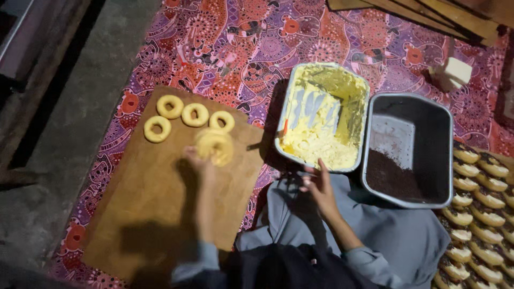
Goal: The person dips plain donuts into a yellow cream and then into a dark crumb topping, placing each finished donut onto a wooden board. The process is repeated for multiple donuts.
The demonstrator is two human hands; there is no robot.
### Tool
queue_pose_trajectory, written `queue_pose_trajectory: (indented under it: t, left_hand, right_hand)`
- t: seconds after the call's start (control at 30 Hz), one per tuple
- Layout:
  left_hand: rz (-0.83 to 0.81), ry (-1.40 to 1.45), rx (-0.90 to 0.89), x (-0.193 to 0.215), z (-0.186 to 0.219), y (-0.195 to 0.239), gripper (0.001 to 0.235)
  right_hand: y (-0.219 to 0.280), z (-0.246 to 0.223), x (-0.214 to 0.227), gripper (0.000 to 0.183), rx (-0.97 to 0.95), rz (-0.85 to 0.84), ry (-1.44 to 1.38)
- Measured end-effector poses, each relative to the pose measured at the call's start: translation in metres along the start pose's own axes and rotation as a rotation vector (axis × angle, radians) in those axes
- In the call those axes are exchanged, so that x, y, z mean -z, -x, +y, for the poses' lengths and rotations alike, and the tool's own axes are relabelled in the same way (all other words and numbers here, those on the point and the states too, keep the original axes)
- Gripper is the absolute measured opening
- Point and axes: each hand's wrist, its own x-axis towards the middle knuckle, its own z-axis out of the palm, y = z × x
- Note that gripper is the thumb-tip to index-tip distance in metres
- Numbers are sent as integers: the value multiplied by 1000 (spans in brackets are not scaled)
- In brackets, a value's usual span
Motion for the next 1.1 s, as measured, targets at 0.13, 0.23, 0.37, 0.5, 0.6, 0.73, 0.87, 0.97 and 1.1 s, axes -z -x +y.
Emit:
queue_pose_trajectory:
  t: [0.13,0.23,0.37,0.5,0.6,0.73,0.87,0.97,1.1]
  left_hand:
    - [-504,956,102,-67,45,136,48]
    - [-440,1017,368,-82,58,165,40]
    - [-406,1144,553,-92,66,171,33]
    - [-480,1383,695,-101,55,175,46]
    - [-657,1446,671,-101,40,171,49]
    - [-579,1412,717,-116,35,170,48]
    - [-547,1392,788,-137,27,175,52]
    - [-548,1342,840,-152,16,175,56]
    - [-740,1657,568,-153,-1,188,58]
  right_hand:
    - [-12,-10,-7,59,127,-150,176]
    - [-17,-16,-3,48,-60,89,144]
    - [-12,-21,-12,54,463,-239,484]
    - [-40,-35,-4,48,173,-438,711]
    - [-96,-55,23,41,270,-275,763]
    - [-118,-71,35,36,-34,-369,1014]
    - [-56,-64,12,41,436,-455,628]
    - [-46,-66,4,29,652,-475,727]
    - [-83,-77,15,27,325,-163,1028]
